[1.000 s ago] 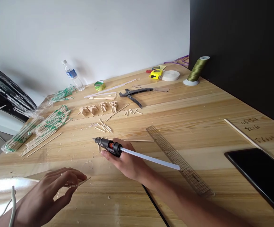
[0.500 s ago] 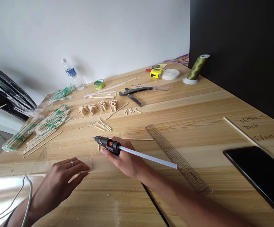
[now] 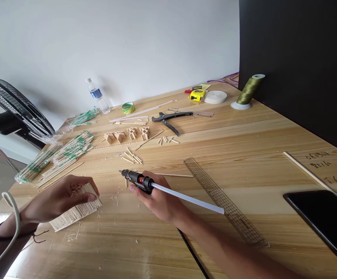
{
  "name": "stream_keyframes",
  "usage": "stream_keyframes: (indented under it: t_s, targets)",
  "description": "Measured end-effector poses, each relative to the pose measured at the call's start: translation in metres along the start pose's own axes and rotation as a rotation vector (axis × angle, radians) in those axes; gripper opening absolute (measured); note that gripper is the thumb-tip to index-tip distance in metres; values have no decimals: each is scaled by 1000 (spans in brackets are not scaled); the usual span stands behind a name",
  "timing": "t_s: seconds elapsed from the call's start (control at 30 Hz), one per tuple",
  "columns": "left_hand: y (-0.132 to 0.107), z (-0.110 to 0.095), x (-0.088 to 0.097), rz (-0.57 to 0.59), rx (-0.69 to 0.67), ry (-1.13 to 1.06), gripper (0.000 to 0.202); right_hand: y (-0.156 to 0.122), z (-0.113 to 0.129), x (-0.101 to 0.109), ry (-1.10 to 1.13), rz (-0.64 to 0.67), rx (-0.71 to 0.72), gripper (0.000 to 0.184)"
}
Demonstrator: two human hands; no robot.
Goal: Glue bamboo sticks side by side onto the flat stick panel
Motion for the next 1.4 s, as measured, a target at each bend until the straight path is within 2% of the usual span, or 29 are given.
stream_keyframes:
  t_s: [0.1, 0.27, 0.4, 0.57, 0.67, 0.73, 0.83, 0.97, 1.13, 1.27, 1.4]
  targets:
    - [11, 12, -1, 77, 31, 9, 37, 0, 1, 0, 28, 11, 4, 32]
    - [27, 37, -22, -64, -16, 132, 40, 0, 2, 0, 57, 14, -20, 28]
    - [23, 45, -46, -192, 9, 259, 43, 1, 0, 1, 70, -9, -44, 28]
    - [8, 49, -79, -274, -101, 390, 93, 1, -1, 2, 89, -29, -51, 34]
    - [4, 55, -91, -326, -83, 423, 104, 1, -1, 3, 94, -30, -53, 33]
    - [1, 54, -90, -390, -72, 418, 94, 1, 0, 6, 90, -32, -50, 32]
    - [-7, 43, -78, -456, -132, 339, 61, 1, 2, 10, 108, 8, -35, 32]
    - [-16, 20, -56, -403, -181, 223, 41, 0, 7, 15, 172, 134, -51, 48]
    - [-16, 9, -47, -366, -208, 216, 41, -6, 14, 16, 275, 252, -76, 68]
    - [-10, 17, -52, -365, -234, 220, 56, -13, 18, 11, 344, 360, -58, 75]
    - [-4, 24, -54, -349, -264, 223, 55, -17, 18, 7, 302, 407, -98, 80]
Point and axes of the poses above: each hand's wrist, its own y-axis towards the middle knuckle, its own x-axis out of the back of the hand, z = x × y, the point moved 2 cm from there along y, towards the middle knuckle, and after that the axes turned 13 degrees about -y, right-handed, at the moved point
